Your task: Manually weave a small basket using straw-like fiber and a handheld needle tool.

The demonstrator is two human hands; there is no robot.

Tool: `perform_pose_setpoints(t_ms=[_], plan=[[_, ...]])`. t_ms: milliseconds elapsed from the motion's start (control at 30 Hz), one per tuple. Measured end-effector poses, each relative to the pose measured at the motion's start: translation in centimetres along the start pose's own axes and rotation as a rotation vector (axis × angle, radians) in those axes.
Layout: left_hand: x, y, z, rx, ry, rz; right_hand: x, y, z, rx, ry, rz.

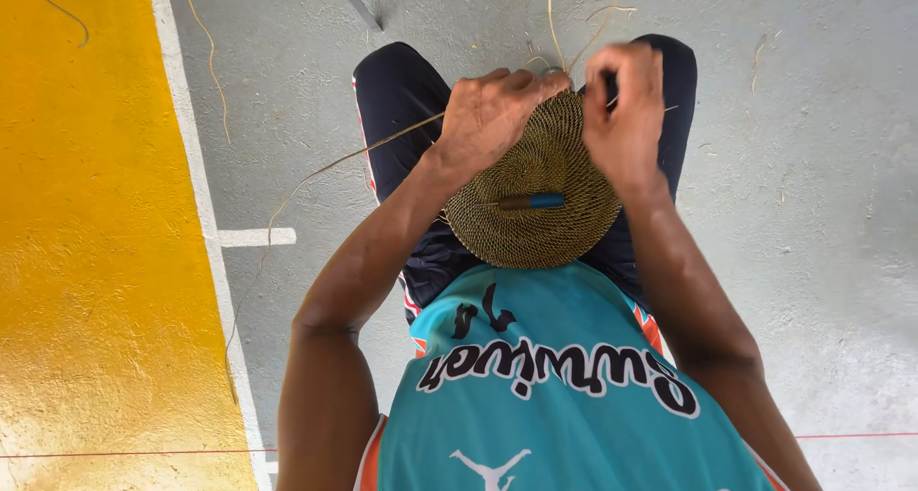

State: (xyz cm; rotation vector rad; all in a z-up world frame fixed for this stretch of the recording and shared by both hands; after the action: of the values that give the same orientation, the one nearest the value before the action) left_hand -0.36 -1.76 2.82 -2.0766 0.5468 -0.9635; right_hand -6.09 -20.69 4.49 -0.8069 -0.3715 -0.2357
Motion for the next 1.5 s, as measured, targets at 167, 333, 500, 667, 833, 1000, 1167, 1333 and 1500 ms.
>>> perform_pose_setpoints(t_ms=[167,333,500,667,833,1000,1167,1333,1500], plan=[[0.2,-0.4,0.0,-0.126,-0.023,-0.017,-1.5,0.3,2.5,-0.294,-0.175,-0.021],[0.2,-0.2,0.4,-0.127,-0.057,0.004,-2.3,0.3,4.6,-0.279,-0.195,-0.057],[0.3,-0.7,0.5,-0.117,-0.060,-0.009,-2.2,-5.9,16.8,0.106,-0.727,0.172],[0.1,-0.5,-0.4,0.006,0.006,0.001,4.4,-4.8,11.3,0.407,-0.033,0.172],[0.2,-1.3,-1.0,0.009,0.025,-0.019,4.8,0.1,2.6,0.322,-0.125,0.110],[-0.2,0.4,-0.5,-0.080,-0.134,0.052,1.9,0.9,-1.5,0.250,-0.025,0.125],[-0.2,-0.8,-0.7,-0.168,-0.266,0.159,1.4,0.6,-1.4,0.527,0.242,0.181],[-0.7,-0.7,-0.2,-0.241,-0.273,0.139,1.5,0.9,-1.4,0.507,0.192,0.187],[-0.6,-0.2,0.0,-0.222,-0.240,0.097,1.5,0.8,-1.6,0.508,0.211,0.196]])
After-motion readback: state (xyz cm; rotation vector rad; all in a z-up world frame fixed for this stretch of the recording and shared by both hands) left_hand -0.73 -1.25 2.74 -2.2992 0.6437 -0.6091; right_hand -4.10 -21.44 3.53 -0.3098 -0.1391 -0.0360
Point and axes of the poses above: each hand's wrist, its own x-axis towards the middle knuckle, its own y-axis out of the palm, z = x × y, the point moved 1 cm from there along x, towards the middle knuckle, and after that the axes turned 8 degrees about -x, right-handed, at the moved point
